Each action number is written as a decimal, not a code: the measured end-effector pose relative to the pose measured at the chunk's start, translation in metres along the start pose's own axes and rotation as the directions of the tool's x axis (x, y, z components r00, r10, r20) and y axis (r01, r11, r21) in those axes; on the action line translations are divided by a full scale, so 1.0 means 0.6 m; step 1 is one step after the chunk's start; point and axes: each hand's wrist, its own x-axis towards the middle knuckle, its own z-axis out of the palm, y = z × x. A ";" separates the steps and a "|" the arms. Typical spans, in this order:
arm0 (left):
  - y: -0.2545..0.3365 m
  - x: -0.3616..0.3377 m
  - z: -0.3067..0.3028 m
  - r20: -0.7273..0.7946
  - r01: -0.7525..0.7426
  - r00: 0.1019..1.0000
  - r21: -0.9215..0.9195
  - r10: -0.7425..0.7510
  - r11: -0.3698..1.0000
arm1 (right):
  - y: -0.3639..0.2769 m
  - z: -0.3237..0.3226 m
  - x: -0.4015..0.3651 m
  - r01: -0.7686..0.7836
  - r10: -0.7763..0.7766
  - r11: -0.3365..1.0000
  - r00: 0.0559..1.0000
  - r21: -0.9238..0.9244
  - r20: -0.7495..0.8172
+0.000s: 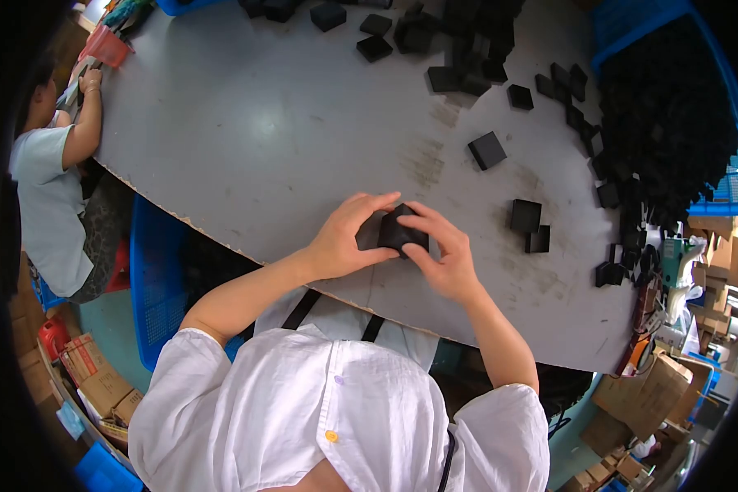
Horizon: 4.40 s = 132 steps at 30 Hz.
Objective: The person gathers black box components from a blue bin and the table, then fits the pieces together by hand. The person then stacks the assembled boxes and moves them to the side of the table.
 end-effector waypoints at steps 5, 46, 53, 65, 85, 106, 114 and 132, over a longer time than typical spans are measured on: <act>-0.016 -0.009 0.015 -0.032 -0.072 0.996 0.245 0.082 0.967 | -0.003 0.025 0.005 0.417 -0.341 0.534 0.902 -0.735 0.265; -0.138 0.160 -0.282 -0.136 0.165 0.986 0.896 -0.100 0.413 | 0.042 0.064 0.387 0.193 -0.617 0.366 0.783 -0.910 -0.083; -0.034 0.053 -0.262 -0.226 0.244 0.965 0.610 -0.130 0.754 | -0.007 0.046 0.324 0.014 -0.630 0.188 0.769 -0.982 -0.109; -0.004 -0.046 -0.085 -0.120 -0.046 0.991 0.081 0.056 0.996 | 0.011 -0.068 0.171 0.005 -0.375 0.223 0.923 -0.975 -0.081; -0.007 -0.059 -0.031 0.014 -0.067 0.998 0.156 0.066 0.986 | 0.007 0.127 -0.010 0.480 -0.363 0.368 0.863 -0.797 0.351; -0.013 -0.062 -0.013 -0.012 -0.202 0.978 0.216 0.209 0.955 | 0.010 0.131 -0.034 0.349 -0.364 0.417 0.910 -0.839 0.198; -0.005 -0.060 -0.010 0.019 -0.226 0.973 0.304 0.231 0.926 | 0.049 0.106 -0.027 0.406 -0.535 0.442 0.835 -0.800 0.129; -0.013 -0.059 -0.019 0.215 -0.384 0.922 0.380 0.323 0.842 | 0.038 -0.134 0.059 -0.128 -0.454 0.009 0.883 -0.992 -0.118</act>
